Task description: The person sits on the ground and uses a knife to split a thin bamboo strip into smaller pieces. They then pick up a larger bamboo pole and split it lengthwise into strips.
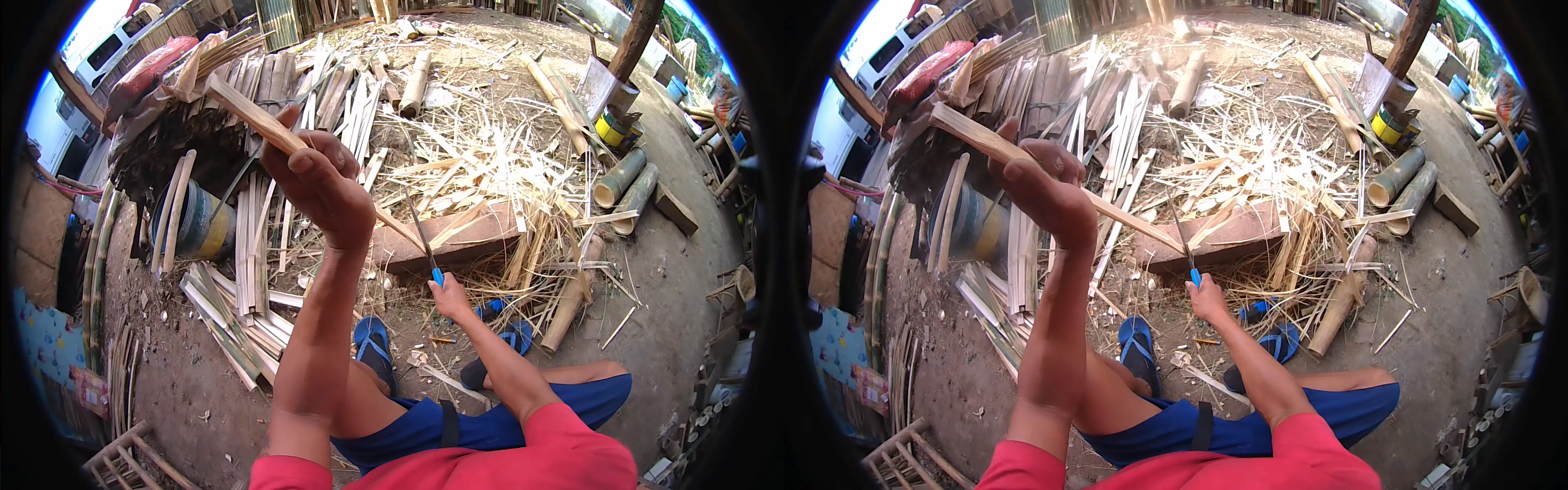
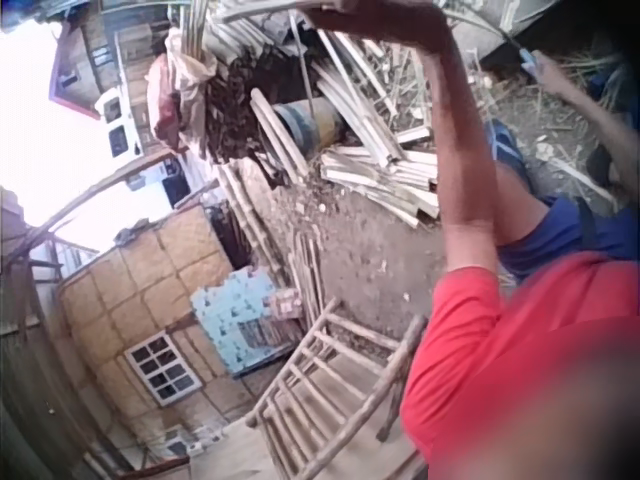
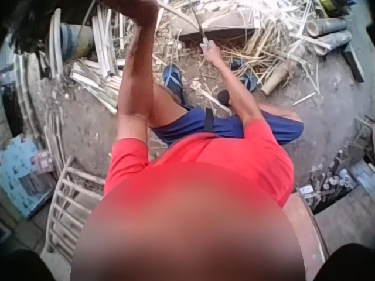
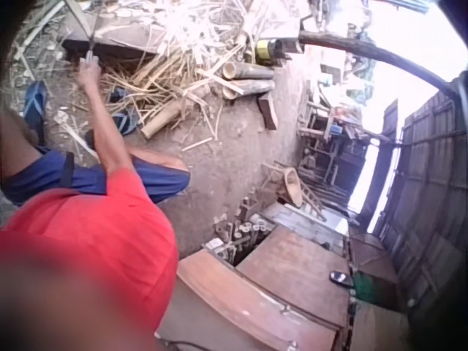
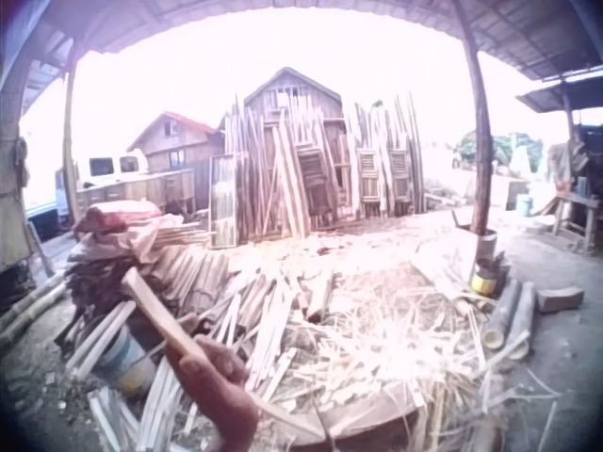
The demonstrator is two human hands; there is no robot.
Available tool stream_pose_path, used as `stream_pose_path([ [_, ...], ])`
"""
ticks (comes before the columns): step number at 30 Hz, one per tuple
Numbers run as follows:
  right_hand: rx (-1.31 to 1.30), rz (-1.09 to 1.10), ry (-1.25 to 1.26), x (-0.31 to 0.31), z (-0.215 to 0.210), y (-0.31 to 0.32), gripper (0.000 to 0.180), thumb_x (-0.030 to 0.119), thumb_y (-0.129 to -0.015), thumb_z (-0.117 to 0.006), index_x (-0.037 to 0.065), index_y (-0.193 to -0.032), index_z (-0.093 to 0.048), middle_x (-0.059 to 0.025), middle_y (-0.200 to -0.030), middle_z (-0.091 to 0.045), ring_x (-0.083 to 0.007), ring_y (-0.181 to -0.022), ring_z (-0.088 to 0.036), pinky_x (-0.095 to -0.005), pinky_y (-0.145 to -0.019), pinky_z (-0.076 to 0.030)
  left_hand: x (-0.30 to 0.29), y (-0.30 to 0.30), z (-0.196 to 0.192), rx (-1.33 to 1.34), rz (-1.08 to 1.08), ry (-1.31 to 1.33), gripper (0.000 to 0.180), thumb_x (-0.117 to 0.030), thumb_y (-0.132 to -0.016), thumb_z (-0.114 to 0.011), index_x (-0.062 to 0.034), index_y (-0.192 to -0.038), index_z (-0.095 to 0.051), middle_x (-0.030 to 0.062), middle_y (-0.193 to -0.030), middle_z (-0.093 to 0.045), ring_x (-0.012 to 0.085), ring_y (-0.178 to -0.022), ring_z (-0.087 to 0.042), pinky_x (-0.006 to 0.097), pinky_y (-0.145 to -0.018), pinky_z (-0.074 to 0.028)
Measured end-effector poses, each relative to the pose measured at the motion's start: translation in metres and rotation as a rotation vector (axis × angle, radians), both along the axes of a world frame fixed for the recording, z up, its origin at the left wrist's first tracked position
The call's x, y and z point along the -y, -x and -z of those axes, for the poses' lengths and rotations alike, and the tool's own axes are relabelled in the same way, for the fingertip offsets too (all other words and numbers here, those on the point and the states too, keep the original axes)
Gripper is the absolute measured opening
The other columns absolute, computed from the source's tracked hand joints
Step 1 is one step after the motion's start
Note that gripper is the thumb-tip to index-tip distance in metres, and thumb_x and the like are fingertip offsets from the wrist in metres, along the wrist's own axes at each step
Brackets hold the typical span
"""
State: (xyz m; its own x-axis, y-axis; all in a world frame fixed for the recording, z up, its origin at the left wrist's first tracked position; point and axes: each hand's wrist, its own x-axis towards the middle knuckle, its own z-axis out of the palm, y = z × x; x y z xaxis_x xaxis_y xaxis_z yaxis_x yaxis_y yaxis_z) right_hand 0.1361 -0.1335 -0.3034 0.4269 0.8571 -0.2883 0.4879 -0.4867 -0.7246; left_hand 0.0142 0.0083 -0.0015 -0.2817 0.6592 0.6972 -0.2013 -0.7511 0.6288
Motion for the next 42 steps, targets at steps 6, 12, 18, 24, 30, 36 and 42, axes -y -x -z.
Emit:
stream_pose_path([
  [6, 0.024, -0.155, -0.654, -0.01, -0.06, 0.026, 0.027, 0.027, -0.096, -0.061, 0.005, -0.107, -0.049, -0.0257, -0.08, -0.063, -0.0479, -0.075, -0.063, -0.0516, -0.066, -0.049, -0.011, 0.007, 0.007, -0.125, -0.166, -0.024, 0.07, -0.061, -0.104, -0.027, 0.0059, -0.121, -0.039, 0.0007, -0.056, -0.041, 0.0102, -0.046, -0.035, 0.022, -0.044, -0.03],
  [12, 0.075, 0.027, 0.059, 0.015, 0.0, 0.021, 0.033, 0.029, -0.093, -0.06, 0.007, -0.115, -0.049, -0.0248, -0.087, -0.066, -0.0482, -0.084, -0.064, -0.0535, -0.073, -0.049, -0.007, 0.013, 0.016, 0.002, -0.057, -0.021, 0.06, -0.056, -0.104, -0.039, 0.0003, -0.126, -0.039, 0.0006, -0.076, -0.042, 0.0061, -0.055, -0.033, 0.022, -0.047, -0.028],
  [18, 0.012, 0.019, 0.101, 0.084, 0.04, -0.01, 0.036, 0.036, -0.094, -0.059, 0.004, -0.108, -0.054, -0.0287, -0.092, -0.067, -0.0476, -0.092, -0.065, -0.0545, -0.08, -0.048, -0.006, 0.038, 0.017, 0.051, -0.078, -0.031, 0.061, -0.056, -0.105, -0.038, 0.0002, -0.128, -0.039, 0.0013, -0.078, -0.042, 0.0075, -0.059, -0.036, 0.023, -0.051, -0.033],
  [24, -0.027, -0.098, 0.04, 0.074, -0.085, 0.01, 0.043, 0.047, -0.102, -0.051, 0.005, -0.113, -0.05, -0.023, -0.08, -0.064, -0.0458, -0.079, -0.064, -0.05, -0.07, -0.049, 0.006, 0.042, 0.003, -0.047, 0.176, 0.088, 0.042, -0.036, -0.107, -0.033, 0.0007, -0.123, -0.047, 0.0066, -0.083, -0.059, 0.0134, -0.064, -0.054, 0.029, -0.065, -0.049],
  [30, -0.176, -0.224, -0.429, 0.062, -0.154, 0.052, 0.039, 0.042, -0.105, -0.048, 0.004, -0.111, -0.048, -0.02, -0.072, -0.061, -0.0437, -0.067, -0.062, -0.0468, -0.061, -0.046, 0.02, 0.028, 0.001, 0.094, 0.155, 0.153, 0.042, -0.041, -0.108, -0.041, -0.0017, -0.122, -0.044, -0.0005, -0.071, -0.046, 0.0056, -0.06, -0.044, 0.022, -0.056, -0.041],
  [36, -0.037, 0.058, 0.053, 0.035, -0.038, 0.026, 0.052, 0.05, -0.103, -0.043, 0.0, -0.109, -0.055, -0.0326, -0.098, -0.066, -0.0522, -0.099, -0.062, -0.0574, -0.083, -0.048, 0.003, 0.038, 0.006, 0.205, 0.055, 0.199, 0.042, -0.047, -0.107, -0.045, -0.0056, -0.106, -0.046, -0.004, -0.068, -0.037, 0.0037, -0.057, -0.033, 0.021, -0.049, -0.03],
  [42, -0.149, -0.182, -0.117, 0.043, -0.112, 0.009, 0.049, 0.049, -0.105, -0.043, 0.001, -0.104, -0.055, -0.028, -0.086, -0.065, -0.0489, -0.086, -0.063, -0.0534, -0.074, -0.047, -0.005, 0.051, 0.01, 0.074, 0.409, 0.098, 0.047, -0.054, -0.106, -0.039, -0.008, -0.101, -0.048, -0.0008, -0.074, -0.041, 0.0107, -0.061, -0.043, 0.032, -0.068, -0.044],
])
